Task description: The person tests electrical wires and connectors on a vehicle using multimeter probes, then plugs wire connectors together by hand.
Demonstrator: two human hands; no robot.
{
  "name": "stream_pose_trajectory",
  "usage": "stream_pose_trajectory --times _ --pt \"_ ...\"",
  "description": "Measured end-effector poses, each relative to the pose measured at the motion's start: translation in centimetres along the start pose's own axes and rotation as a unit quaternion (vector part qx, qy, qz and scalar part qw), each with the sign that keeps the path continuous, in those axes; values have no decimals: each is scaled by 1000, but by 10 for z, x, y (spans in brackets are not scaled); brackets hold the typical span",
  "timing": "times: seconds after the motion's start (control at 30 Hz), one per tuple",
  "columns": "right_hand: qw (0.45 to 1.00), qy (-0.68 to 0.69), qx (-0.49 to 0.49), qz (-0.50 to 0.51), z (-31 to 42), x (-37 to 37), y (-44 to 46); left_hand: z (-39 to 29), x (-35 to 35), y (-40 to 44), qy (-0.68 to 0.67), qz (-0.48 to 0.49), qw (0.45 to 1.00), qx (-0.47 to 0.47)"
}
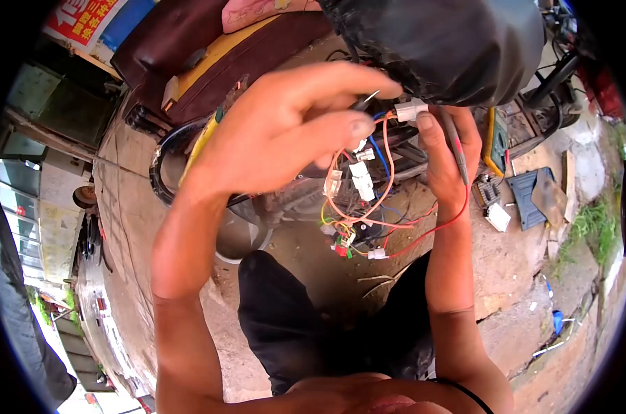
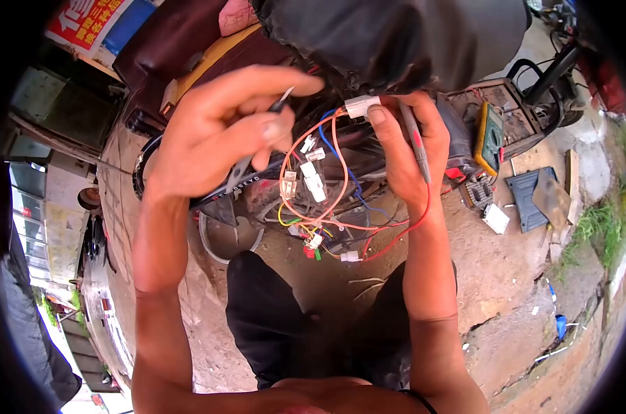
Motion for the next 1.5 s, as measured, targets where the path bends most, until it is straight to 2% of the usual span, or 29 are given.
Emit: stream_pose_trajectory --times 0.1,0.2,0.27,0.3,0.37,0.53,0.63,0.67,0.77,0.93,1.07,1.27,1.37,1.4,1.5 --pt "1000 -7 2 -11 4 4 -3 2 -10 -36 -71 -92 991 -66" --pt "999 -37 6 -9 3 4 -1 7 -16 -73 -60 -190 971 -131" --pt "999 -30 19 -6 4 3 -1 19 -20 -99 -83 -187 963 -175" --pt "999 -27 22 -6 5 3 -1 26 -22 -111 -76 -189 964 -172" --pt "999 -34 22 -6 3 4 0 44 -39 -133 -135 -252 952 -114" --pt "998 -51 47 -10 7 1 0 81 -68 -151 -184 -319 926 -84" --pt "998 -44 34 -15 8 0 -1 98 -82 -153 -163 -332 929 -18" --pt "999 -39 31 -17 10 0 -1 101 -87 -152 -167 -332 928 -26" --pt "997 -67 37 -9 6 3 -1 117 -99 -151 -219 -348 911 26" --pt "997 -50 50 -18 6 0 0 138 -113 -144 -267 -382 882 68" --pt "998 -46 40 -22 4 -1 0 140 -114 -133 -272 -371 885 64" --pt "999 -34 31 -17 5 -2 -1 148 -111 -132 -261 -328 905 74" --pt "997 -53 52 -17 3 1 0 139 -102 -137 -150 -356 922 29" --pt "998 -40 48 -19 5 0 0 129 -96 -139 -58 -354 934 2" --pt "999 -28 35 -9 6 -1 0 109 -92 -145 5 -359 933 -23"
Point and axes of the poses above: each hand's wrist, its own y-axis towards the middle knuckle, its own x-axis out of the back of the hand, z = x × y, the point moved 5 cm from there along y, towards the middle knuckle, and after that the axes turned 7 degrees about -y, right-handed, at the moved point
